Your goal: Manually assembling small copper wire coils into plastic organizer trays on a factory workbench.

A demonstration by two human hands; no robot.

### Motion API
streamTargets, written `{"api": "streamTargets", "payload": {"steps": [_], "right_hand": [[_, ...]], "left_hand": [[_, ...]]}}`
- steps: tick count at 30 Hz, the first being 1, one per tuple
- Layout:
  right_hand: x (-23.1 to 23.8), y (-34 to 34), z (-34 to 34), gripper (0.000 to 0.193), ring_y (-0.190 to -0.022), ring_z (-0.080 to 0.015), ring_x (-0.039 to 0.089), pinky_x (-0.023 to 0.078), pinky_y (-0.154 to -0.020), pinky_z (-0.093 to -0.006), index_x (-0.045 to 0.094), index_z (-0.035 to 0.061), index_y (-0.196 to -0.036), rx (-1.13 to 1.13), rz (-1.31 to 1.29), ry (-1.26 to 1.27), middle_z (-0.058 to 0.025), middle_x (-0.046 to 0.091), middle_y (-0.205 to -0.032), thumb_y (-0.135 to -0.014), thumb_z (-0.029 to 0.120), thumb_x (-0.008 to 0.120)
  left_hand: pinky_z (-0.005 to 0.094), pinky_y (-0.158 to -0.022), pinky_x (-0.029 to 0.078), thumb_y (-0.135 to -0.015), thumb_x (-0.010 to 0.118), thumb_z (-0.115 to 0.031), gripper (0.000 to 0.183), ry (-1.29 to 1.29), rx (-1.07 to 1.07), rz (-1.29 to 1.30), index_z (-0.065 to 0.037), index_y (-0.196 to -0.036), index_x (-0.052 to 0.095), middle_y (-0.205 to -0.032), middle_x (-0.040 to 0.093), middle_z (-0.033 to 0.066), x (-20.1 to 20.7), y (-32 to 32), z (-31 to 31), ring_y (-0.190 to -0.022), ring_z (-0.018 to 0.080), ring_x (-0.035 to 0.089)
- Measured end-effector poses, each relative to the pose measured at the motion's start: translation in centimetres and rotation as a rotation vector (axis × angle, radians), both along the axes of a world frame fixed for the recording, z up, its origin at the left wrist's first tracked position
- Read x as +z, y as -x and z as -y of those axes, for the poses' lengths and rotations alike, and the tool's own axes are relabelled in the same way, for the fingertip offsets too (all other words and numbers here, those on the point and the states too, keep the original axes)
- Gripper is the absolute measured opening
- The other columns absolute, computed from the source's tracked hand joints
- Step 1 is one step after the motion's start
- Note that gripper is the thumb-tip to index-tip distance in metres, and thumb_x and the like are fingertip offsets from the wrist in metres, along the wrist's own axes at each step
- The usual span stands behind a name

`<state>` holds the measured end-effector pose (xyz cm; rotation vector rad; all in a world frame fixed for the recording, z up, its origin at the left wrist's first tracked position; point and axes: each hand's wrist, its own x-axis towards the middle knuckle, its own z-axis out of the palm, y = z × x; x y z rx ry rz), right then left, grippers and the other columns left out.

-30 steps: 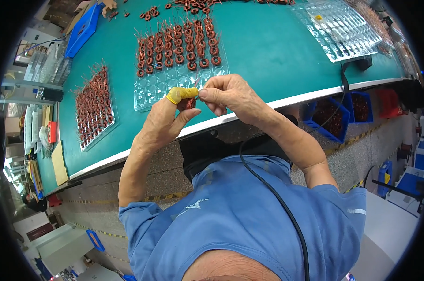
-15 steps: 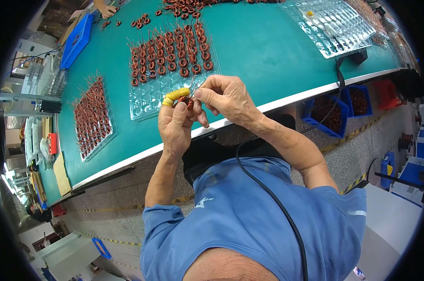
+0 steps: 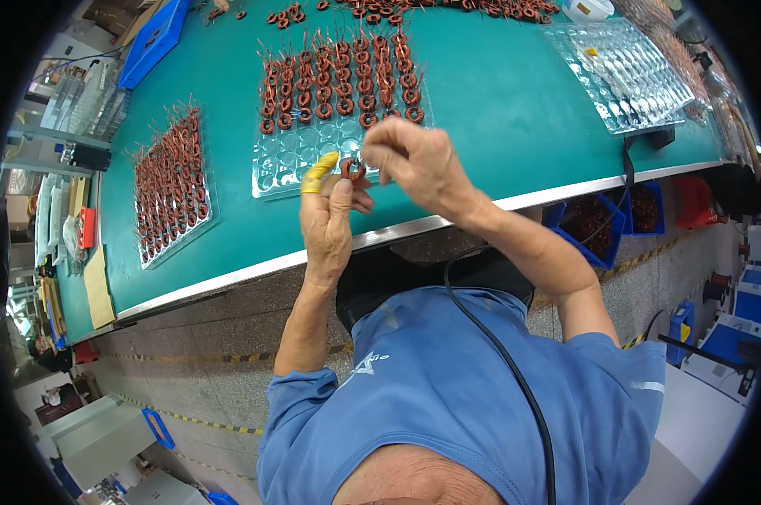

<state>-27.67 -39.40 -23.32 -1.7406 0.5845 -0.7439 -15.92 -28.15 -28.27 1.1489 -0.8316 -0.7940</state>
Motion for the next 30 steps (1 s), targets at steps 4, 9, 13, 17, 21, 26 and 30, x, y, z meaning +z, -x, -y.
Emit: {"api": "streamTargets", "payload": {"steps": [4, 9, 13, 17, 21, 26, 30], "right_hand": [[0.0, -4.4, 5.6, 0.011, -0.059, -0.0141, 0.06, 0.049, -0.055, -0.0283, 0.063, 0.0016, -0.093, 0.084, -0.19, 0.42, -0.0083, 0.065, -0.073, -0.088, 0.011, 0.061], [-2.3, -7.5, 9.2, 0.02, -0.078, -0.0341, 0.065, 0.05, -0.069, -0.0445, 0.059, 0.0044, -0.102, 0.272, -0.427, 0.723, -0.0151, 0.065, -0.079, -0.088, 0.019, 0.06], [0.3, -6.1, 9.9, 0.025, -0.074, -0.0309, 0.065, 0.051, -0.069, -0.041, 0.059, 0.003, -0.106, 0.087, -0.241, 0.692, -0.0159, 0.065, -0.079, -0.088, 0.021, 0.061], [-0.1, -2.9, 16.6, 0.023, -0.069, -0.02, 0.065, 0.053, -0.062, -0.0333, 0.063, 0.0, -0.099, -0.237, -0.221, 0.616, -0.0119, 0.067, -0.081, -0.088, 0.021, 0.063], [-2.8, 0.1, 23.0, 0.023, -0.07, -0.0206, 0.065, 0.053, -0.064, -0.033, 0.063, -0.0001, -0.101, -0.345, -0.351, 0.481, -0.0125, 0.068, -0.089, -0.09, 0.019, 0.061], [-4.7, -2.5, 27.4, 0.027, -0.085, -0.0275, 0.063, 0.051, -0.077, -0.0403, 0.06, 0.0017, -0.109, -0.322, -0.448, 0.606, -0.014, 0.065, -0.093, -0.09, 0.021, 0.059], [-6.1, -6.8, 29.8, 0.042, -0.098, -0.0375, 0.058, 0.048, -0.083, -0.0471, 0.052, 0.0069, -0.123, -0.324, -0.624, 0.808, -0.0204, 0.059, -0.107, -0.087, 0.026, 0.062]], "left_hand": [[0.0308, -0.07, 0.051, -0.095, 0.054, -0.015, 0.037, -0.015, 0.214, 0.358, 0.001, -0.127, 0.045, -0.097, 0.062, 0.0113, -0.7, -2.4, -1.2, -0.079, 0.0184, 0.061], [0.0411, -0.091, 0.04, -0.083, 0.063, -0.01, 0.034, -0.15, 0.247, 1.14, 0.003, -0.114, 0.057, -0.109, 0.055, 0.0154, -0.3, -4.3, -1.2, -0.102, 0.0309, 0.054], [0.0416, -0.099, 0.029, -0.078, 0.068, -0.015, 0.04, -0.277, 0.1, 1.387, 0.0, -0.114, 0.06, -0.115, 0.054, 0.0101, -0.5, -6.6, -2.2, -0.11, 0.0268, 0.05], [0.0387, -0.089, 0.035, -0.077, 0.07, -0.015, 0.035, -0.199, 0.034, 1.49, -0.002, -0.109, 0.063, -0.105, 0.055, 0.0081, -0.6, -7.8, -1.3, -0.101, 0.025, 0.052], [0.0354, -0.073, 0.038, -0.078, 0.067, -0.018, 0.027, -0.192, -0.032, 1.486, -0.007, -0.103, 0.067, -0.09, 0.051, 0.0055, -0.6, -7.8, -1.3, -0.086, 0.0219, 0.05], [0.036, -0.071, 0.037, -0.075, 0.07, -0.018, 0.026, -0.228, 0.015, 1.425, -0.007, -0.097, 0.066, -0.089, 0.05, 0.004, -0.6, -6.3, -4.2, -0.084, 0.0219, 0.051], [0.0359, -0.071, 0.037, -0.073, 0.072, -0.018, 0.027, -0.238, 0.062, 1.401, -0.005, -0.095, 0.066, -0.09, 0.053, 0.0047, -0.9, -6.5, -4.5, -0.086, 0.022, 0.052]]}}
